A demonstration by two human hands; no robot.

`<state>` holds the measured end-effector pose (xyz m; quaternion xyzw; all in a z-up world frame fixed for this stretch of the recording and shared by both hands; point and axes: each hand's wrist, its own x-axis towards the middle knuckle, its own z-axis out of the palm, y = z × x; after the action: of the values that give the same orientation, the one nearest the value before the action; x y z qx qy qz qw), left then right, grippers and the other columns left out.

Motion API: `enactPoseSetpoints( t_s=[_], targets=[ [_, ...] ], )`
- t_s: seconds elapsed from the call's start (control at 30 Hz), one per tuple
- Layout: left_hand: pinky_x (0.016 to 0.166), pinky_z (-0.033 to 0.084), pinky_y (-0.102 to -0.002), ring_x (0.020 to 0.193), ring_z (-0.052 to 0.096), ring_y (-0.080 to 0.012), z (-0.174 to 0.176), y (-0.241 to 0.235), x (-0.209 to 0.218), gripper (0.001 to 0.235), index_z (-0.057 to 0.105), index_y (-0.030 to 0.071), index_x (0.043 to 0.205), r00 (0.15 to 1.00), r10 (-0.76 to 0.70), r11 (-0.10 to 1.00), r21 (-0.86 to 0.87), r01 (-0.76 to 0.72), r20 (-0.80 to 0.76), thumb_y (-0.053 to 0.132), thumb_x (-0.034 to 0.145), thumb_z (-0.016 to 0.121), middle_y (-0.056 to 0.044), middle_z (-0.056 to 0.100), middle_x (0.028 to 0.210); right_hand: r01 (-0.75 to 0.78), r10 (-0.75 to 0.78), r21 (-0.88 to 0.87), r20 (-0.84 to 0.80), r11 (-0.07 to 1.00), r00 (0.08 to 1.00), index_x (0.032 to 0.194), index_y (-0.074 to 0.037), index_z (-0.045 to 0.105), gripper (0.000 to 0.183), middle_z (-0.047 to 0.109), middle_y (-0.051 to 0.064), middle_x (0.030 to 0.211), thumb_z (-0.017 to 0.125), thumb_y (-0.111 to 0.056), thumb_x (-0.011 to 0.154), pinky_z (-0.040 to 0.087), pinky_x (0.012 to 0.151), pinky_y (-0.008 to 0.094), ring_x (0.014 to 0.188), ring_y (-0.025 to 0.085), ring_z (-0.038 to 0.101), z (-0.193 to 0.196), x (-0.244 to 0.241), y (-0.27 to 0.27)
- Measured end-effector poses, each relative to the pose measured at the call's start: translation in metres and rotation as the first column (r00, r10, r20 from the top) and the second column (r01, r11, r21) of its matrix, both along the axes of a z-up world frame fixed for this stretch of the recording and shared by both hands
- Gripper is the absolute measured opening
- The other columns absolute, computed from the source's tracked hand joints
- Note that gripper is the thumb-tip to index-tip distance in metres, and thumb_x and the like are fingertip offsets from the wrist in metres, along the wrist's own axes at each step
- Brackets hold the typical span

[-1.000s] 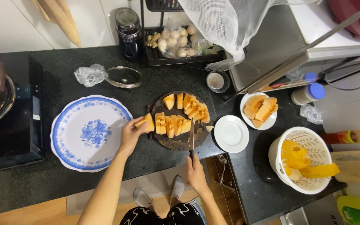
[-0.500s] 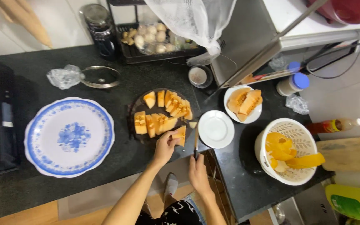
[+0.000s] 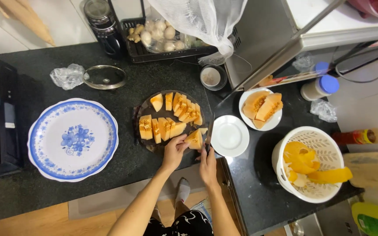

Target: The person cuts a melon on a round cutting board, slicing wedges into smaller chunks with a knife. They turn the melon pieces as they cut, then transfer the cut chunks by hand onto a white plate, leaving the rind and scraps in a basket.

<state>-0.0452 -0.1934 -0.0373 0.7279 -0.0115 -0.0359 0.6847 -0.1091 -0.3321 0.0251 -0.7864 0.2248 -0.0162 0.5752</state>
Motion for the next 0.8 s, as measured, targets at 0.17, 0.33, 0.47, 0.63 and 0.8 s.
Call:
enactPoseSetpoints(
  t_s=[0.17,0.33,0.47,0.63,0.8],
  targets=[
    [0.081,0.059,-0.029,0.090,0.075,-0.0173,0.023,0.005,0.005,0.030,0.071,0.000,0.122,0.999,-0.003,1.000,0.001,0.003,-0.052,0.008,0.093,0.073,-0.013,0.077,0.103,-0.074,0.074,-0.006,0.086,0.997,0.994,0.129,0.001,0.053,0.034,0.072,0.014,0.109,0.046,-0.025,0.109,0.057,0.077,0.036,0.089,0.023,0.074,-0.016,0.007,0.006],
    [0.078,0.058,-0.029,0.085,0.074,-0.0170,0.037,0.007,0.007,0.036,0.068,0.004,0.129,0.992,-0.078,0.995,0.054,0.083,-0.097,0.009,0.093,0.071,-0.013,0.076,0.098,-0.112,0.115,-0.029,0.091,0.993,0.989,0.129,0.000,0.055,0.035,0.074,0.013,0.108,0.045,-0.025,0.107,0.057,0.075,0.036,0.086,0.023,0.075,0.004,0.009,0.007],
    [0.077,0.058,-0.030,0.089,0.073,-0.0159,0.015,0.003,0.002,0.026,0.071,0.000,0.119,0.999,-0.035,0.999,0.037,0.036,-0.023,0.008,0.094,0.071,-0.013,0.077,0.104,-0.096,0.094,0.052,0.046,0.994,0.995,0.127,0.000,0.057,0.033,0.073,0.015,0.104,0.046,-0.023,0.107,0.058,0.076,0.035,0.086,0.021,0.075,-0.002,-0.002,0.001],
    [0.081,0.060,-0.028,0.093,0.075,-0.0145,0.022,-0.001,-0.001,0.024,0.067,-0.001,0.120,0.992,-0.018,0.994,-0.112,0.003,-0.128,0.005,0.097,0.066,-0.012,0.075,0.108,-0.113,0.092,-0.199,-0.111,0.973,0.990,0.117,0.002,0.063,0.028,0.071,0.019,0.082,0.050,-0.022,0.107,0.054,0.066,0.039,0.071,0.025,0.069,0.059,-0.023,0.018],
    [0.077,0.058,-0.029,0.090,0.074,-0.0183,0.035,-0.003,-0.003,0.019,0.069,-0.002,0.114,0.997,0.021,1.000,0.012,-0.022,0.079,0.003,0.096,0.067,-0.012,0.072,0.110,-0.158,0.093,-0.184,-0.320,0.970,0.943,0.122,0.002,0.059,0.030,0.070,0.026,0.085,0.050,-0.019,0.102,0.056,0.065,0.049,0.072,0.040,0.073,0.103,-0.037,0.042]
  ],
)
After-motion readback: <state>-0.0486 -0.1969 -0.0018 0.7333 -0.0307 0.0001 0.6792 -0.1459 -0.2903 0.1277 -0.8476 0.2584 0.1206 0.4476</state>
